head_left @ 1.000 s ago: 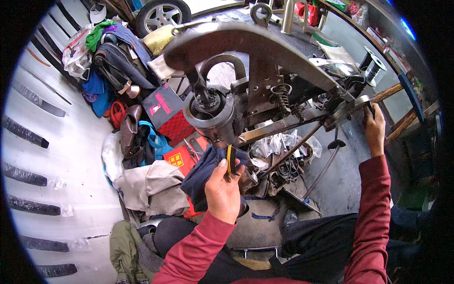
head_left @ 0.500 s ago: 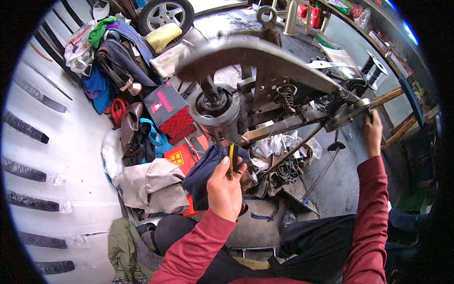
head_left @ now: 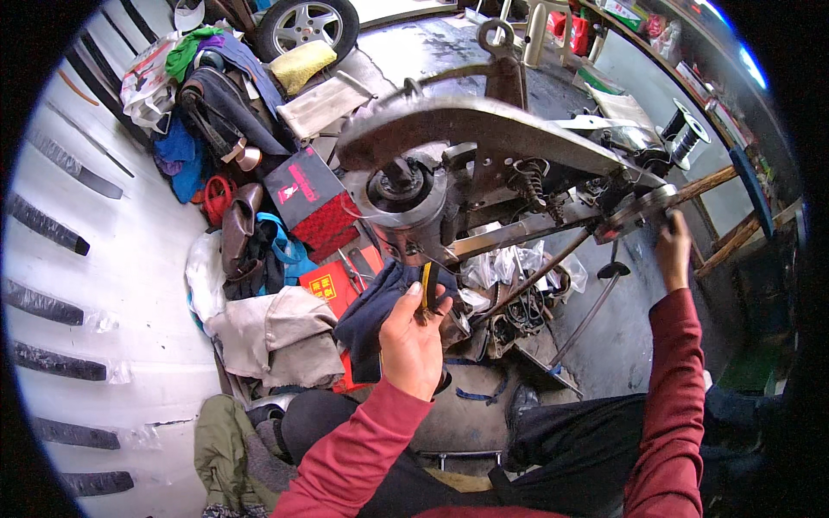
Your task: The person sits on the floor and uses a manual sewing machine to stitch a yellow strip onto a blue bag. They repeatedly guide the bag under the needle and turn the handwheel to advance the stitching.
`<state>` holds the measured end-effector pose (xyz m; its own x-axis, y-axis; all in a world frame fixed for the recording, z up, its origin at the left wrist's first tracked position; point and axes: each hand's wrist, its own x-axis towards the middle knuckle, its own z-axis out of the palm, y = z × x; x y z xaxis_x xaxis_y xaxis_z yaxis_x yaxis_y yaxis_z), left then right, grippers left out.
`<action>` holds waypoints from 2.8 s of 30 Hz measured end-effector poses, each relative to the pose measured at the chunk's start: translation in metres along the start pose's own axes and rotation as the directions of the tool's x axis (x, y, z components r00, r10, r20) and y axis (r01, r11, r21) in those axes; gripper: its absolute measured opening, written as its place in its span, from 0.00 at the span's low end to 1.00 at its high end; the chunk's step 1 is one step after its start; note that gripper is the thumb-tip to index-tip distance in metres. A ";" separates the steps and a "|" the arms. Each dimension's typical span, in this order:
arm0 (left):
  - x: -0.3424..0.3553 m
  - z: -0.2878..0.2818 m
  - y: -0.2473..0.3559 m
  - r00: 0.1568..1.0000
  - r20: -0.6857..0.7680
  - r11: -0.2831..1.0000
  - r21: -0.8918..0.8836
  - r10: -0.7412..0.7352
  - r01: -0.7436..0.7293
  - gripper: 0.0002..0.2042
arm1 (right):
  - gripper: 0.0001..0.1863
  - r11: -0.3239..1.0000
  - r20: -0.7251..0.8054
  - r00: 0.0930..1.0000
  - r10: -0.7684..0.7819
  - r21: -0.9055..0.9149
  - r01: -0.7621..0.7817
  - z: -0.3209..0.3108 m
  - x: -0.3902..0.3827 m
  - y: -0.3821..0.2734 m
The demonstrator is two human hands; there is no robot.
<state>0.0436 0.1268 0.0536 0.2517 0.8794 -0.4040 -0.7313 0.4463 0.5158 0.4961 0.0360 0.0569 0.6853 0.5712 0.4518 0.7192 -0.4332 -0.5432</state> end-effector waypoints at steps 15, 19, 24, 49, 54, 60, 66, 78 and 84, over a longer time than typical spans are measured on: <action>0.005 -0.002 0.004 0.999 0.000 0.998 -0.016 -0.053 0.053 0.08 | 0.10 0.898 0.220 0.904 0.367 0.168 -0.406 0.005 -0.009 -0.007; 0.007 -0.004 0.006 0.998 0.014 0.997 -0.032 -0.068 0.069 0.09 | 0.15 0.881 0.690 0.701 0.180 0.203 -0.427 0.022 -0.064 -0.047; 0.010 -0.005 0.008 0.995 0.026 0.993 -0.052 -0.101 0.103 0.09 | 0.08 0.837 0.359 0.927 -0.113 0.537 -0.105 -0.039 -0.013 -0.052; 0.019 -0.009 0.017 0.983 0.076 0.986 -0.006 -0.168 0.169 0.08 | 0.11 0.857 0.715 0.692 0.102 0.290 -0.426 0.017 -0.066 -0.048; 0.019 -0.006 0.018 0.982 0.082 0.986 -0.004 -0.167 0.168 0.07 | 0.08 0.924 0.267 0.960 -0.078 0.381 -0.031 -0.048 -0.006 -0.048; 0.023 -0.009 0.019 0.979 0.088 0.983 -0.009 -0.182 0.183 0.08 | 0.11 0.947 0.312 0.908 0.280 0.065 -0.315 0.017 -0.015 0.040; 0.024 -0.009 0.016 0.978 0.089 0.981 -0.010 -0.190 0.192 0.08 | 0.15 0.923 0.481 0.868 0.127 0.262 -0.280 0.052 -0.085 -0.008; 0.028 -0.008 0.018 0.974 0.080 0.975 -0.040 -0.213 0.217 0.11 | 0.14 0.515 0.719 0.685 -0.114 0.633 -0.578 0.078 -0.178 -0.250; 0.029 -0.005 0.021 0.975 0.100 0.973 -0.101 -0.199 0.209 0.15 | 0.13 0.423 0.746 0.663 -0.068 0.623 -0.658 0.083 -0.185 -0.285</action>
<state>0.0320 0.1607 0.0488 0.4545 0.7849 -0.4211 -0.7224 0.6014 0.3413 0.1550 0.1116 0.0691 0.3204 0.9278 -0.1914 -0.2183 -0.1243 -0.9679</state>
